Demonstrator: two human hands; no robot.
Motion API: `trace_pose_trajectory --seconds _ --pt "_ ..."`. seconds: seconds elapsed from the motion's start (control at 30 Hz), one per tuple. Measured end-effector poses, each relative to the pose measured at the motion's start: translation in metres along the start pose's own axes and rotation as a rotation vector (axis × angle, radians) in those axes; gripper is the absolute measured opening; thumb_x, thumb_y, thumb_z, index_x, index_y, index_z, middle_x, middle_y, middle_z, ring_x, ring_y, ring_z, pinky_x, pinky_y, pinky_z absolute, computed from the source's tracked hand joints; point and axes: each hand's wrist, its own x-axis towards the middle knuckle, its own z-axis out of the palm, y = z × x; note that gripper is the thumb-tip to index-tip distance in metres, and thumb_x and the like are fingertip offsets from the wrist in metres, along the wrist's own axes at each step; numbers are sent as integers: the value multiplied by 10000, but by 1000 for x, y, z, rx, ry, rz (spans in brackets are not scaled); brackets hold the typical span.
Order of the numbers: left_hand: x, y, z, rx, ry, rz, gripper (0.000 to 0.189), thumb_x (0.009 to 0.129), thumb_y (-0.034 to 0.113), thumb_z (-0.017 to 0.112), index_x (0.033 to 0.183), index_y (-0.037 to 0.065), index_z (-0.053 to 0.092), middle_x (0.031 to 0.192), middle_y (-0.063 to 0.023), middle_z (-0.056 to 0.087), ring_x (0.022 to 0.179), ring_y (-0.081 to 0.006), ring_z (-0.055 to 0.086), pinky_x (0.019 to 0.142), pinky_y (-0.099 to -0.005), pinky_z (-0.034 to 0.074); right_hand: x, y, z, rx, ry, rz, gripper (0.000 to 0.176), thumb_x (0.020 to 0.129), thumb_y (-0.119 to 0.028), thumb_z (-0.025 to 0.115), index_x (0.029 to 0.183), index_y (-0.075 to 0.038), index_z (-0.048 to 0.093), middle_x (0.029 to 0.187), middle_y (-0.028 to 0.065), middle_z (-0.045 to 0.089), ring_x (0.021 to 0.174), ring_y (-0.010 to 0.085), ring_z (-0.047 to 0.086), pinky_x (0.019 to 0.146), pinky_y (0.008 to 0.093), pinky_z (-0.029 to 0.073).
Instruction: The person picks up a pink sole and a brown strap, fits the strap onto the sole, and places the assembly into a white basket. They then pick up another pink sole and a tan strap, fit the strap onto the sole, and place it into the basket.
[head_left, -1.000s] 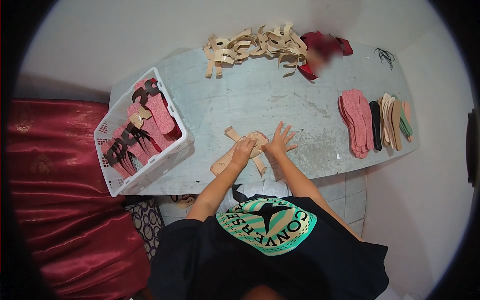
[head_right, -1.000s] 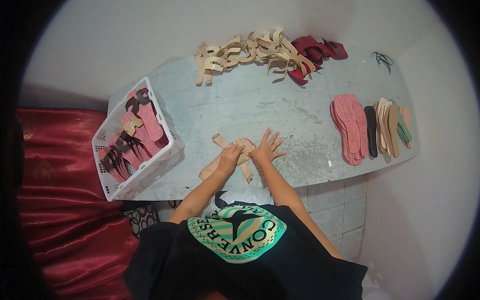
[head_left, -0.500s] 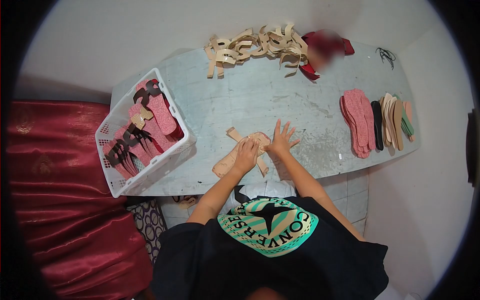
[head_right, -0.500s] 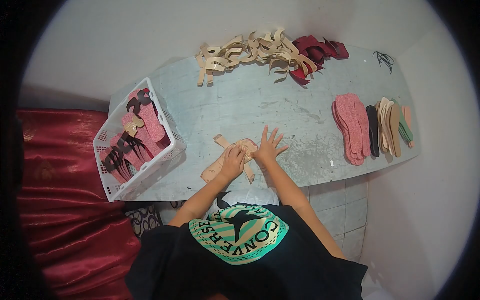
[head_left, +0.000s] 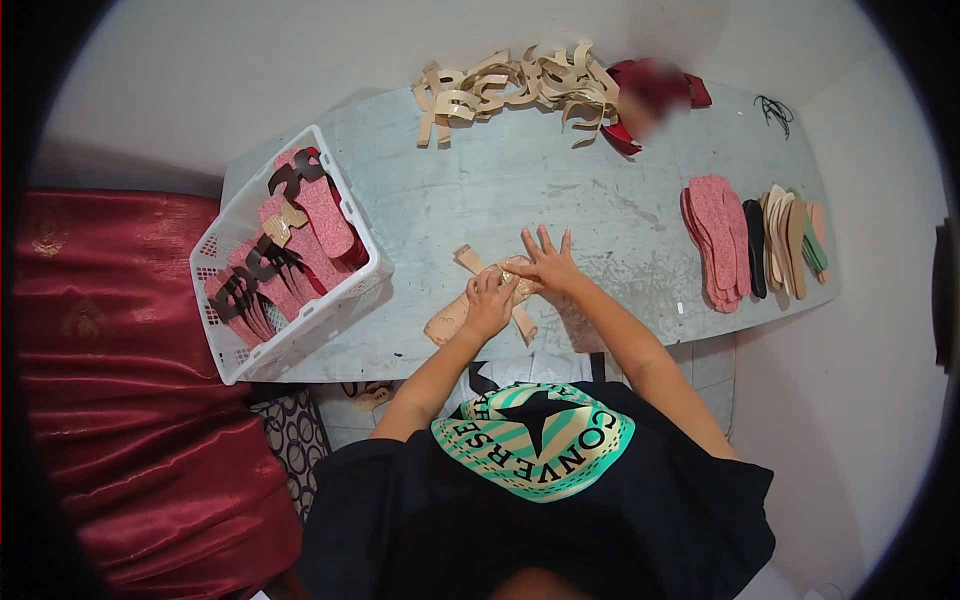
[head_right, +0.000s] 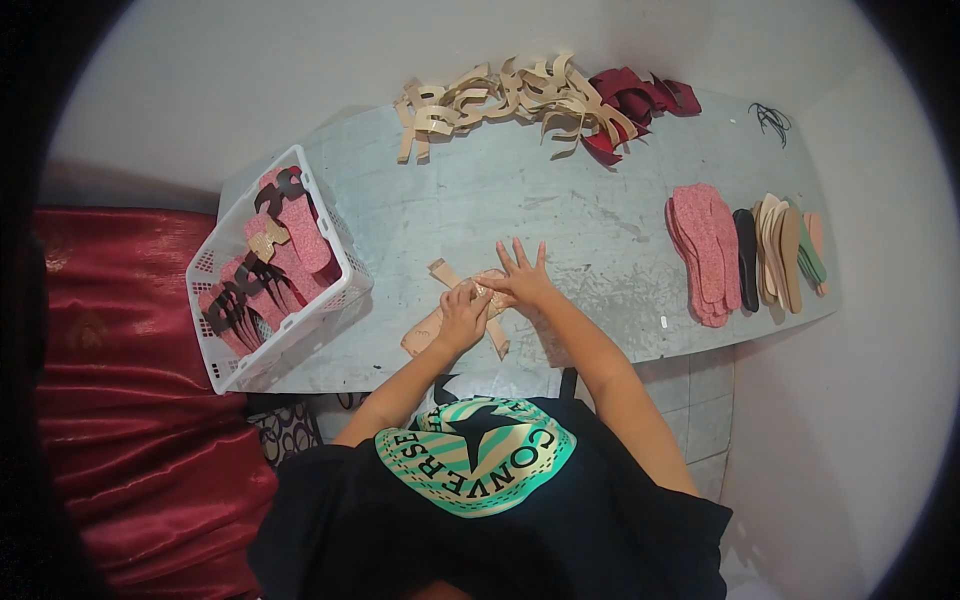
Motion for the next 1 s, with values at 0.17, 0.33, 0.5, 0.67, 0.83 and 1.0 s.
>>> trace_pose_trajectory --seconds 0.17,0.33,0.5,0.67,0.83,1.0 --pt "-4 0 -6 -16 13 -24 343 784 165 570 1126 154 583 1010 -106 450 974 -262 389 823 -411 257 2 5 0 64 -60 6 704 643 -513 624 1253 -574 278 1475 101 15 1333 401 -23 920 732 -2" --pt "-24 1 -11 -80 -33 -99 396 789 270 575 1171 172 550 1078 -116 416 1043 -269 357 882 -437 240 2 5 2 45 -75 23 673 657 -535 601 1247 -580 281 1475 95 13 1334 394 -34 923 728 -16" --pt "-24 4 -30 -177 -75 -50 643 668 473 654 1191 136 493 1125 -127 390 1080 -294 337 919 -459 217 -1 4 0 53 -99 8 630 705 -520 571 1260 -565 276 1474 103 14 1333 394 -47 926 723 -27" --pt "-25 10 -24 -210 -136 -8 760 550 542 709 1139 118 484 1162 -122 377 1121 -300 322 937 -475 203 -4 3 1 40 -70 11 610 725 -524 545 1269 -557 272 1475 101 7 1333 394 -49 928 720 -27" --pt "-21 13 -4 -28 -35 82 532 623 397 714 1038 107 551 1150 -94 411 1122 -275 346 921 -479 220 -3 6 5 7 -45 11 607 726 -541 528 1272 -556 265 1475 103 8 1333 396 -40 929 717 -32" --pt "-11 19 -19 -369 43 -188 295 680 210 700 910 55 597 950 -105 528 916 -262 497 788 -387 372 -5 5 5 12 -54 0 584 736 -585 474 1279 -547 262 1475 98 19 1333 397 -30 925 722 -36"
